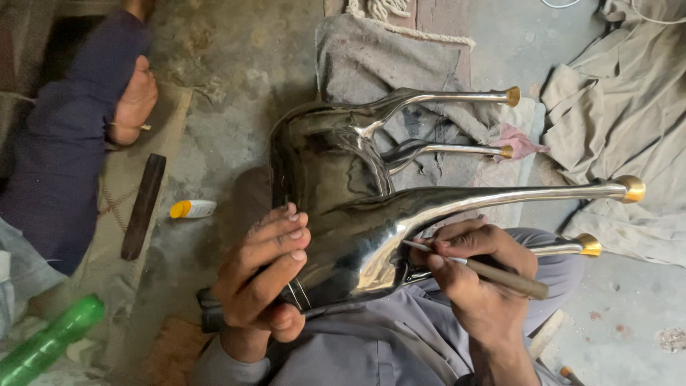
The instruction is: The person sits on the floor and uses a small brush to apply a substance to the surface of a shiny metal deer sculpture. They rotate the object to reach different areas, including the legs and body, while continuing to brush the surface.
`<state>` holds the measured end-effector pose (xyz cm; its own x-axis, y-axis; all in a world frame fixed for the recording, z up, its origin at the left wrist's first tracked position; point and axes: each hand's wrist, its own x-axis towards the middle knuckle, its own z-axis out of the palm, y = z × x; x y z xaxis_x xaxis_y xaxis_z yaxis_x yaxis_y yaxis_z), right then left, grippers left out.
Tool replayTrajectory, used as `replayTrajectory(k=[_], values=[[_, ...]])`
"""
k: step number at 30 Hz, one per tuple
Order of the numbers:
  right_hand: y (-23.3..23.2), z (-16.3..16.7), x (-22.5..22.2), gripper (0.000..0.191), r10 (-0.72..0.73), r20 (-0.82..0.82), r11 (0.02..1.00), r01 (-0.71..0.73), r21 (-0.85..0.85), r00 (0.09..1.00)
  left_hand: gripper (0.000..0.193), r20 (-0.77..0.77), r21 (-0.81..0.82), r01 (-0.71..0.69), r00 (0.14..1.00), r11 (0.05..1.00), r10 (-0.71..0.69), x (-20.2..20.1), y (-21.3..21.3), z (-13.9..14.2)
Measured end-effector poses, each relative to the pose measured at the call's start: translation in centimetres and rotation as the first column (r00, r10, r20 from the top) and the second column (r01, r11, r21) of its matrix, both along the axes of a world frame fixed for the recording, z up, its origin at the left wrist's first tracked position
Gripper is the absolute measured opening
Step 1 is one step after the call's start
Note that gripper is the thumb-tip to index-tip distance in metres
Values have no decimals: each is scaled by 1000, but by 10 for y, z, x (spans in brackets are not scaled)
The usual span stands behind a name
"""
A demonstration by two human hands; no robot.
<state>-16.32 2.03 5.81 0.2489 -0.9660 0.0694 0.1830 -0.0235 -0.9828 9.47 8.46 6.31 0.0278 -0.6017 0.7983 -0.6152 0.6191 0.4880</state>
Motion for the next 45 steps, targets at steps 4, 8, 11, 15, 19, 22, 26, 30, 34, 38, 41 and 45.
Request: replayTrajectory(k=[4,8,11,15,19,22,26,30,34,38,41,45], values=[[-9,3,-7,17,98,2,994,-98,-40,995,51,-19,14,-11,1000,1000,11,-4,0,4],[-15,4,-12,16,171,35,982,-167,-90,985,51,-18,-8,-31,999,999,31,-7,-3,9],[-18,4,-16,17,201,33,973,-196,-119,979,50,-30,-20,-65,997,998,65,-10,-7,12],[-21,4,-19,16,226,52,963,-216,-158,973,50,-36,-22,-89,995,996,88,-13,-9,17],[-23,7,-21,14,247,2,942,-239,-236,969,51,-51,-17,-95,994,995,94,-16,-9,20],[-24,10,-21,14,255,-49,917,-257,-305,966,50,-57,-17,-100,993,995,99,-16,-10,20],[-25,12,-20,13,246,-41,903,-244,-354,969,49,-63,-30,-103,993,994,101,-17,-14,21],[-25,14,-21,14,248,-57,887,-250,-389,967,49,-82,-25,-116,990,993,114,-20,-16,22],[-25,14,-21,13,286,-11,866,-263,-425,958,50,-96,5,-117,988,993,117,-21,-16,24],[-25,13,-19,14,274,-42,823,-257,-506,961,50,-101,7,-111,989,994,111,-18,-18,24],[-24,11,-15,15,229,-83,780,-234,-581,970,52,-109,4,-114,988,993,114,-18,-19,23],[-22,9,-12,13,174,-135,730,-220,-647,975,52,-115,-6,-124,986,992,122,-17,-20,22]])
